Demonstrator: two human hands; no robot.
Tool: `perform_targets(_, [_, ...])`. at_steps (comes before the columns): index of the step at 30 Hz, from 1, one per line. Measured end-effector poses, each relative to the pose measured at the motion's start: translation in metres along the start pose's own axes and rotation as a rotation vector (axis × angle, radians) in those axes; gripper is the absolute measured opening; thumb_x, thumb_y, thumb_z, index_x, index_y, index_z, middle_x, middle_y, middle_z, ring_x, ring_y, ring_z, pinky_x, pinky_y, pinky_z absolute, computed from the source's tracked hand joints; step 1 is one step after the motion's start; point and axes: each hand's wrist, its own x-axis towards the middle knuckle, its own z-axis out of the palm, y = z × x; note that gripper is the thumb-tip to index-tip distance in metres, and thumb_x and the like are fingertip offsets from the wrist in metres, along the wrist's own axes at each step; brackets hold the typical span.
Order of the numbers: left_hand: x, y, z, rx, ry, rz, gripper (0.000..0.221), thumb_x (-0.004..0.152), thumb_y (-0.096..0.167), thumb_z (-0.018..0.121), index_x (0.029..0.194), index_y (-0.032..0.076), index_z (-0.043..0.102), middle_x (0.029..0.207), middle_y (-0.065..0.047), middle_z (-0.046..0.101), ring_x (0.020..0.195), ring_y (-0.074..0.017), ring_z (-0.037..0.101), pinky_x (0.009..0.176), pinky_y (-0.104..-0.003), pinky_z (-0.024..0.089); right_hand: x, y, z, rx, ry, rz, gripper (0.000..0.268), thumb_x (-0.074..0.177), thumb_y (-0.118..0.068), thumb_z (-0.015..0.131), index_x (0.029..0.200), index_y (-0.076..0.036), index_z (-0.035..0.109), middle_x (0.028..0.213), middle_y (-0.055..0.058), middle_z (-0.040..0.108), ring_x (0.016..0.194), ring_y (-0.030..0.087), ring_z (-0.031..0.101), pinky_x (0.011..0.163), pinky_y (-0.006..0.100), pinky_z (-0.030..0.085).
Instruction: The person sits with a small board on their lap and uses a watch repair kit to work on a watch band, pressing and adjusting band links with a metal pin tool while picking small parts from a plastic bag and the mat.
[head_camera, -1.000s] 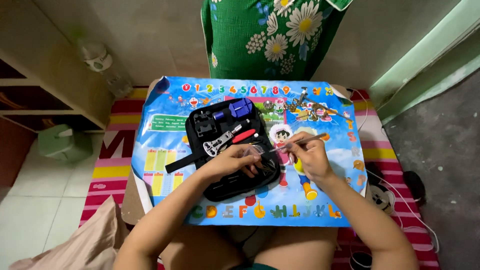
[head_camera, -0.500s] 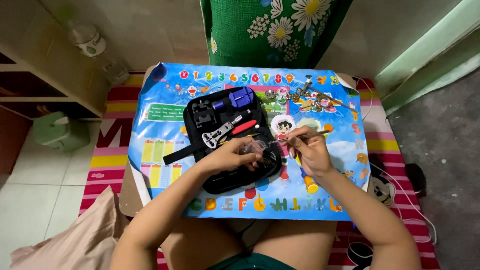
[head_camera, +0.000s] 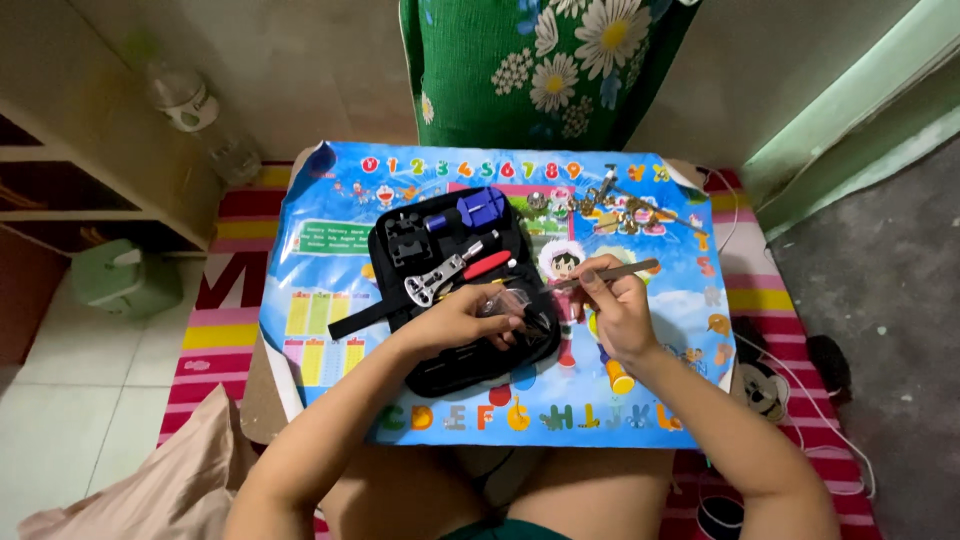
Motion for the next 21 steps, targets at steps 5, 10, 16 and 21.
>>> perform_targets(5, [-0.001,0.009,-0.002,-0.110,0.034,-0.015,0.024,0.092,0.001,0.071,0.112,-0.011,0.066,0.093,-0.025,0.072,0.077,-0.0280,0.075,0.072,-0.043,0.067,0.005,0.000,-0.014,-0.178,-0.066,0.109,0.018,0.103,-0.011,0.061,0.093,0.004,0.064,0.069,0.017,0.065,0.051,0.019,0.061,0.044,0.029,0.051])
perform_targets(10, [0.005,0.004,-0.007,-0.281,0.063,-0.047,0.022,0.092,0.000,0.070,0.109,-0.012,0.064,0.092,-0.030,0.073,0.074,-0.0329,0.076,0.067,-0.044,0.068,-0.004,-0.026,0.002,-0.685,-0.367,-0.065,0.007,0.090,-0.012,0.074,0.086,-0.006,0.074,0.061,0.013,0.070,0.053,0.021,0.062,0.052,0.031,0.050])
perform_targets(16, [0.000,0.007,-0.003,-0.250,0.072,-0.012,0.023,0.090,-0.002,0.072,0.108,-0.014,0.064,0.092,-0.030,0.072,0.071,-0.0332,0.076,0.066,-0.045,0.067,-0.009,-0.028,0.009,-0.885,-0.413,-0.278,0.007,0.095,-0.015,0.070,0.090,-0.010,0.070,0.068,0.009,0.073,0.062,0.030,0.069,0.062,0.035,0.057])
perform_targets(21, [0.003,0.002,-0.004,-0.186,0.055,0.003,0.024,0.090,-0.002,0.073,0.108,-0.013,0.065,0.092,-0.029,0.073,0.071,-0.0319,0.076,0.066,-0.045,0.067,-0.007,-0.026,0.008,-0.691,-0.295,-0.192,0.005,0.091,-0.011,0.073,0.086,-0.009,0.074,0.064,0.006,0.072,0.055,0.017,0.061,0.053,0.028,0.051])
